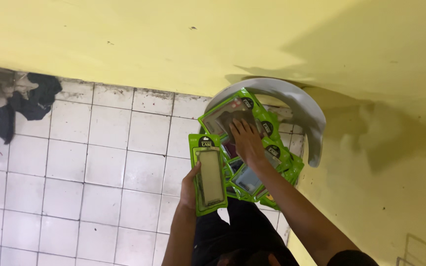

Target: The person picks up packaged phone cases from a white plastic chair, wipes each package with a cloth, and hangs them on a wall-mounted metal grid rack. The person repeats this process for multiple cases, arranging them in rows on the rack.

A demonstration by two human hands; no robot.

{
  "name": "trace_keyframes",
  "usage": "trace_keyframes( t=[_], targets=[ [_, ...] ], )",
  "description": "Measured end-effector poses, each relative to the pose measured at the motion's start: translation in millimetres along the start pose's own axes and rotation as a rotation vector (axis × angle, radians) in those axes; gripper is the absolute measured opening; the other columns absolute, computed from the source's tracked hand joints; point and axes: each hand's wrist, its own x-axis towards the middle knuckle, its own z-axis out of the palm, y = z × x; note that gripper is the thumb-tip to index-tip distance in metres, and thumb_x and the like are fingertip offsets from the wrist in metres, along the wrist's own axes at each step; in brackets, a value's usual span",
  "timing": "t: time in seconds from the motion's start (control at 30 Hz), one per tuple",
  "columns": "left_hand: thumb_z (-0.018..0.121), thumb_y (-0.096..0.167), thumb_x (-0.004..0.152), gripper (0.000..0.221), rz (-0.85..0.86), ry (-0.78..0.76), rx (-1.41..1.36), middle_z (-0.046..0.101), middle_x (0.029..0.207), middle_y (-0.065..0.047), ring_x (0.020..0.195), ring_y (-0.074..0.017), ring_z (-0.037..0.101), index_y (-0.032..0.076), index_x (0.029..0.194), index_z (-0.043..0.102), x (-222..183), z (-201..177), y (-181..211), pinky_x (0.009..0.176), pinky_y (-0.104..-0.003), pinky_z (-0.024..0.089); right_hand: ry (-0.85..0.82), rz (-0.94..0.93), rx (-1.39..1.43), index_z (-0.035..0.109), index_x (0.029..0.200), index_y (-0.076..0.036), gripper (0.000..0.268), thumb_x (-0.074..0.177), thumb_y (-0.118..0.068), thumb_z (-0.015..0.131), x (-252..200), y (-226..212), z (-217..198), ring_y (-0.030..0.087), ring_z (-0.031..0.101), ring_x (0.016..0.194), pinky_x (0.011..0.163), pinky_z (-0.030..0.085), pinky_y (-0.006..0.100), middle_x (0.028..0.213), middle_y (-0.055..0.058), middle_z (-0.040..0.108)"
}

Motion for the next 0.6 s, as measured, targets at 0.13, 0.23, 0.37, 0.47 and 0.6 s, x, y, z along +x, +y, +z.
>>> trace_keyframes(
  t=[0.13,0.23,0.37,0.47,0.6],
  targets=[
    [0.037,0.039,0.103,0.057,0.036,-0.034,-0.047,0.069,0.124,-0.016,0.1,-0.0237,0.068,0.002,0.142,0.055,-7,-1,2,0.083,-0.037,0.058,-0.169,0.07,0.032,0.044,0.148,-0.005,0.07,0.086,-0.02,0.075,-12,-10,-11,0.037,0.03,0.148,0.12,0.025,0.051,0.158,0.018,0.034],
    [0.038,0.04,0.103,0.057,0.067,-0.075,-0.081,0.069,0.125,-0.016,0.1,-0.0236,0.068,0.002,0.142,0.054,-12,-4,4,0.083,-0.037,0.058,-0.244,0.063,-0.032,0.041,0.15,-0.008,0.076,0.085,-0.024,0.076,-16,-18,-20,0.038,0.025,0.149,0.122,0.021,0.052,0.16,0.02,0.029],
    [0.044,0.041,0.106,0.056,0.083,-0.045,-0.086,0.066,0.123,-0.017,0.101,-0.0261,0.068,0.0,0.143,0.055,-24,-9,10,0.084,-0.039,0.057,-0.098,0.025,0.023,0.044,0.148,-0.009,0.074,0.084,-0.026,0.076,-24,-31,-28,0.041,0.029,0.145,0.118,0.024,0.052,0.155,0.024,0.032],
    [0.046,0.041,0.103,0.056,0.105,0.105,0.032,0.068,0.124,-0.018,0.103,-0.0278,0.068,0.002,0.14,0.059,-39,-18,19,0.086,-0.039,0.057,0.251,0.001,0.325,0.058,0.13,-0.005,0.051,0.085,-0.024,0.073,-39,-51,-30,0.038,0.049,0.122,0.102,0.04,0.048,0.136,0.023,0.049],
    [0.045,0.042,0.1,0.054,0.09,0.091,0.074,0.071,0.125,-0.014,0.107,-0.027,0.07,0.007,0.139,0.06,-59,-44,33,0.089,-0.039,0.058,0.151,0.143,1.017,0.063,0.101,-0.003,0.035,0.101,-0.038,0.057,-61,-91,-37,0.02,0.052,0.082,0.073,0.045,0.036,0.092,0.009,0.057]
  ],
)
